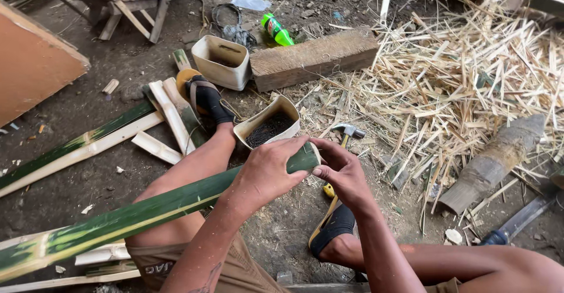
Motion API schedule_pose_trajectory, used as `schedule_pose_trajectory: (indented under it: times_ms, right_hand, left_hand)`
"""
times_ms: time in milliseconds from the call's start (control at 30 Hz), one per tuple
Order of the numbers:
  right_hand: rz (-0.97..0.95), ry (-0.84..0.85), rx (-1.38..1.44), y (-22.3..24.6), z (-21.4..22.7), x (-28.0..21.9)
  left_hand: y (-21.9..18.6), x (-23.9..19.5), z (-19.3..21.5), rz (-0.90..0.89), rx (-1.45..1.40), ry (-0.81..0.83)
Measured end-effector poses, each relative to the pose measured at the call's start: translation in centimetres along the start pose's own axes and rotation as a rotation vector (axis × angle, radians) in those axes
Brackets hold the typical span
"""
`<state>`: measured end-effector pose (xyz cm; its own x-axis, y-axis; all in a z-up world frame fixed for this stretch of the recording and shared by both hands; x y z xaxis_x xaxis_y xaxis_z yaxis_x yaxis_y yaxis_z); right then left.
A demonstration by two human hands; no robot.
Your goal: The person sits on the ground and uses a hammer to drive nails into split bamboo pieces, joining them together. They repeatedly pick up nails, position the bamboo sections, and hammer the nails to secure the joints.
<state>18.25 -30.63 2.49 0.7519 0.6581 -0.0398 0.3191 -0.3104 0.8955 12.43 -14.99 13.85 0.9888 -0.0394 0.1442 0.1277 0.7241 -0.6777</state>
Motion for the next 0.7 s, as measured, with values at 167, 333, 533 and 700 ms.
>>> schedule_pose_trajectory:
  times_ms: [167,333,533,700]
  right_hand:
    - [0.002,0.002,-0.038,-1.5,0.7,0.1]
    - [-0.004,0.007,-0.048,-2.4,1.7,0.1]
    - [0.019,0.009,-0.084,-2.9,2.0,-0.1]
    - [-0.011,-0.033,-0.045,-3.1,1.9,-0.2]
  left_hand:
    - [0.2,0.3,-0.3,-0.009,-0.002,0.031]
    - [-0.4,0.0,-0.5,-0.053,0.046,0.033]
    - [-0.8,-0.3,-0.5,-0.097,0.063,0.005]
    - [-0.9,-0.2,-0.2,-0.095,0.061,0.007]
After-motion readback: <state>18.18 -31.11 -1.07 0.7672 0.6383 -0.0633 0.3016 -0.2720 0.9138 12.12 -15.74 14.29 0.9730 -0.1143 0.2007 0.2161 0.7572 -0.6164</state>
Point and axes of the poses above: each hand's wrist, its own x-axis towards the middle knuckle, its own z-axis out of the back of the hand, y = z × x, the point moved 5 cm from there along x, towards the middle knuckle
